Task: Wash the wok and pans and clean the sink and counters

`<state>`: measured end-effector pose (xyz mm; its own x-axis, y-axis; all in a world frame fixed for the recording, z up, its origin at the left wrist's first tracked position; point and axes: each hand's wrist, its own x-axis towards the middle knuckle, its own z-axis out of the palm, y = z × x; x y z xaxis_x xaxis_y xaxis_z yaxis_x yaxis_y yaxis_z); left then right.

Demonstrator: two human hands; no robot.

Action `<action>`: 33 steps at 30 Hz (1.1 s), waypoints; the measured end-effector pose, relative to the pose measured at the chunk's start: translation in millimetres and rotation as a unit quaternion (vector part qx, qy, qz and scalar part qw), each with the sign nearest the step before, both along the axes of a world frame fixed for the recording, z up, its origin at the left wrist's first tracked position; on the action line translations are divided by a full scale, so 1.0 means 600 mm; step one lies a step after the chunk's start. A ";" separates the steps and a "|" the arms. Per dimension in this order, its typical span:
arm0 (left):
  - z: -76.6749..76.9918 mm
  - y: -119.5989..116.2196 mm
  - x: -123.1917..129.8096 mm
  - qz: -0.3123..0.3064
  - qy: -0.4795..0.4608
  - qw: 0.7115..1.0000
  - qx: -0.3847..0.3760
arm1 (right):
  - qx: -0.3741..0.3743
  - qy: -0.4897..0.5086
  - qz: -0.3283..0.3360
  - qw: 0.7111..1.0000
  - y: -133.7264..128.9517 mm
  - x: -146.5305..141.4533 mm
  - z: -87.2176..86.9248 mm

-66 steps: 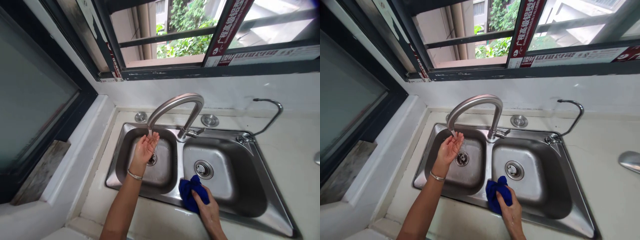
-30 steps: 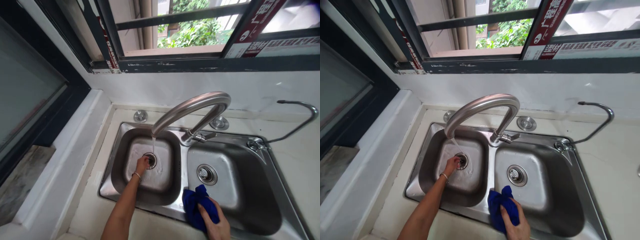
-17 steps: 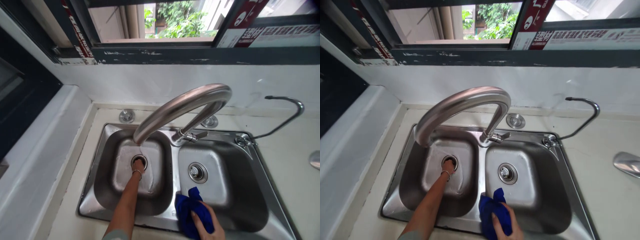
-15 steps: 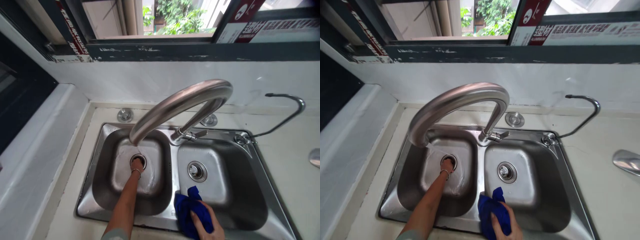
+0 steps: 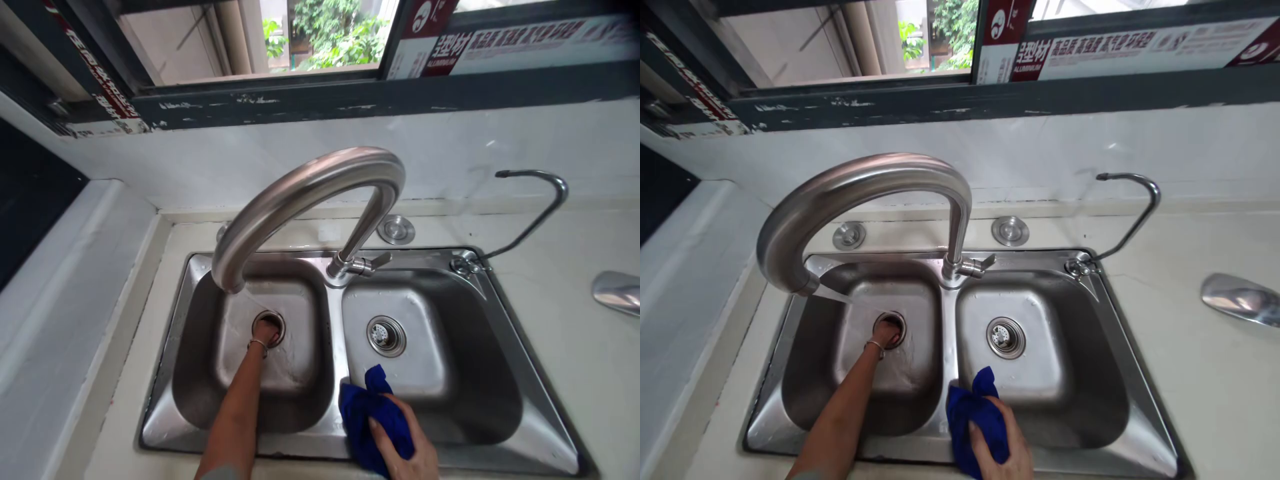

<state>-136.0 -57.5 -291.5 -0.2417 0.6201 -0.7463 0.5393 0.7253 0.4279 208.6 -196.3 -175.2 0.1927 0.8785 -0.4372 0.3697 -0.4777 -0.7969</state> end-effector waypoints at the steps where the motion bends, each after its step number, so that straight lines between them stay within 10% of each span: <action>1: 0.008 -0.004 -0.005 0.025 -0.007 1.000 0.000 | 0.000 0.006 0.009 1.000 0.002 0.000 0.002; 14: 0.208 -0.039 -0.040 0.219 -0.158 0.960 0.077 | 0.068 0.063 -0.003 0.996 0.015 -0.013 0.037; 23: 0.257 -0.100 -0.024 0.276 -0.173 0.939 0.106 | 0.084 0.077 -0.045 0.992 0.011 -0.011 0.071; 33: 0.295 -0.150 -0.014 0.309 -0.202 0.916 0.154 | 0.127 -0.118 -0.085 0.981 -0.039 0.219 0.095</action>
